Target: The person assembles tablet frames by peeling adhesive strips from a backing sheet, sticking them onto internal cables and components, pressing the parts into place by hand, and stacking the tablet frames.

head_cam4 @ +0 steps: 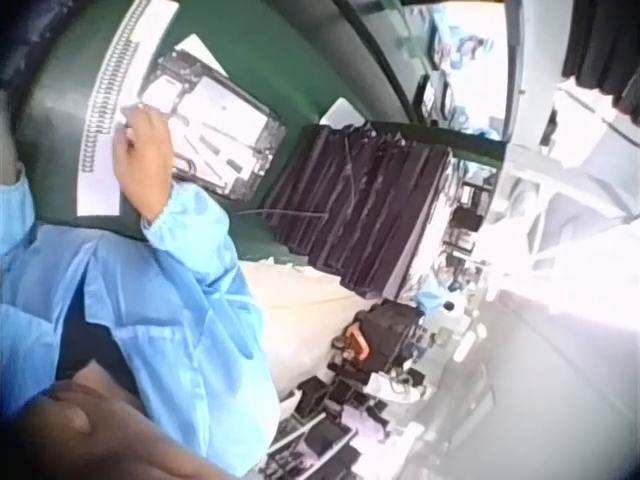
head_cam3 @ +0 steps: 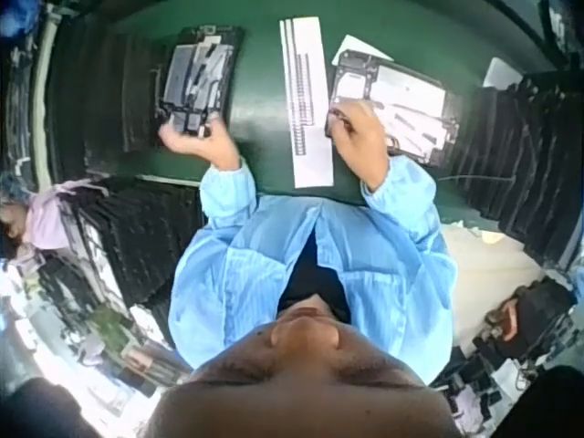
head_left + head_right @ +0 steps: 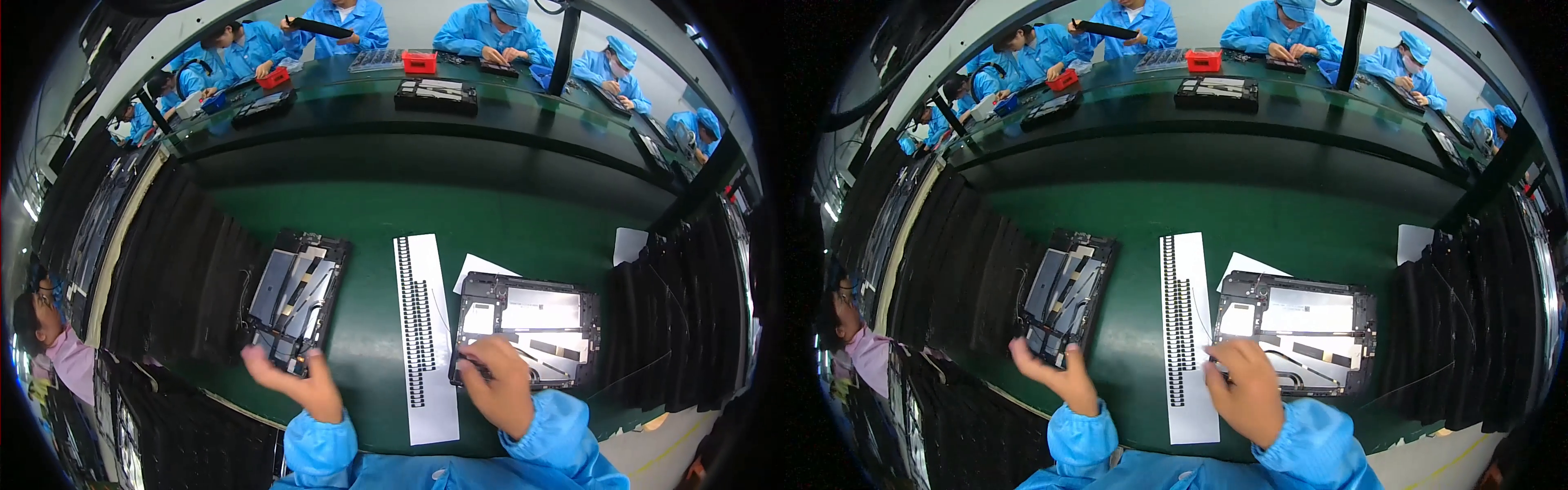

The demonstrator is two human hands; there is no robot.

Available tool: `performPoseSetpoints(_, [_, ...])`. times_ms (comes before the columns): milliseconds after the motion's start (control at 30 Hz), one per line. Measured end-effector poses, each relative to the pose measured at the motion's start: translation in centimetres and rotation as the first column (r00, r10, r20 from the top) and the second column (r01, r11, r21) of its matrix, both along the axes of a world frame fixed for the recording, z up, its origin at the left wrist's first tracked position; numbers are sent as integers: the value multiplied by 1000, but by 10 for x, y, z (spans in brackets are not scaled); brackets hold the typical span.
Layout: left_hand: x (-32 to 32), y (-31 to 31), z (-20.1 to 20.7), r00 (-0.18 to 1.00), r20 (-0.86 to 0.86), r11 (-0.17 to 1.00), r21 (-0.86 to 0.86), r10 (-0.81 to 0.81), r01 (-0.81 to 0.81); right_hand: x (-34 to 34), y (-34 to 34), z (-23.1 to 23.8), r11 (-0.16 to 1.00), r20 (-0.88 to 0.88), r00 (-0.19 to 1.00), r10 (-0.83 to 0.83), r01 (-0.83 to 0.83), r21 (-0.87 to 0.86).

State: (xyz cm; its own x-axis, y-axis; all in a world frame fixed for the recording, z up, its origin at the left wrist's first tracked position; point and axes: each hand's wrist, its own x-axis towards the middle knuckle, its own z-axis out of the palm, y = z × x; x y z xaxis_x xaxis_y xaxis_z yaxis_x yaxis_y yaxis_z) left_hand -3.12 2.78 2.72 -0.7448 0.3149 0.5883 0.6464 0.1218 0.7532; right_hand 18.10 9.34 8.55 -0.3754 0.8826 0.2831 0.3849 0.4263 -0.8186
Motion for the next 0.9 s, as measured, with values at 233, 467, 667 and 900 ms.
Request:
performPoseSetpoints(233, [49,69,-36,666,-50,591,-513,-744,623,-84,76,-52,989,480,866,-136,92,115])
performPoseSetpoints(467, [42,71,-38,666,-48,547,-616,-744,566,-101,90,-67,974,655,721,-227,180,139])
performPoseSetpoints(667, [39,74,-37,647,-82,564,-580,-758,588,-110,97,-70,970,569,789,-234,229,81])
performPoseSetpoints(900, [42,72,-37,622,-46,515,-609,-782,602,-96,84,-51,988,210,966,-150,139,67])
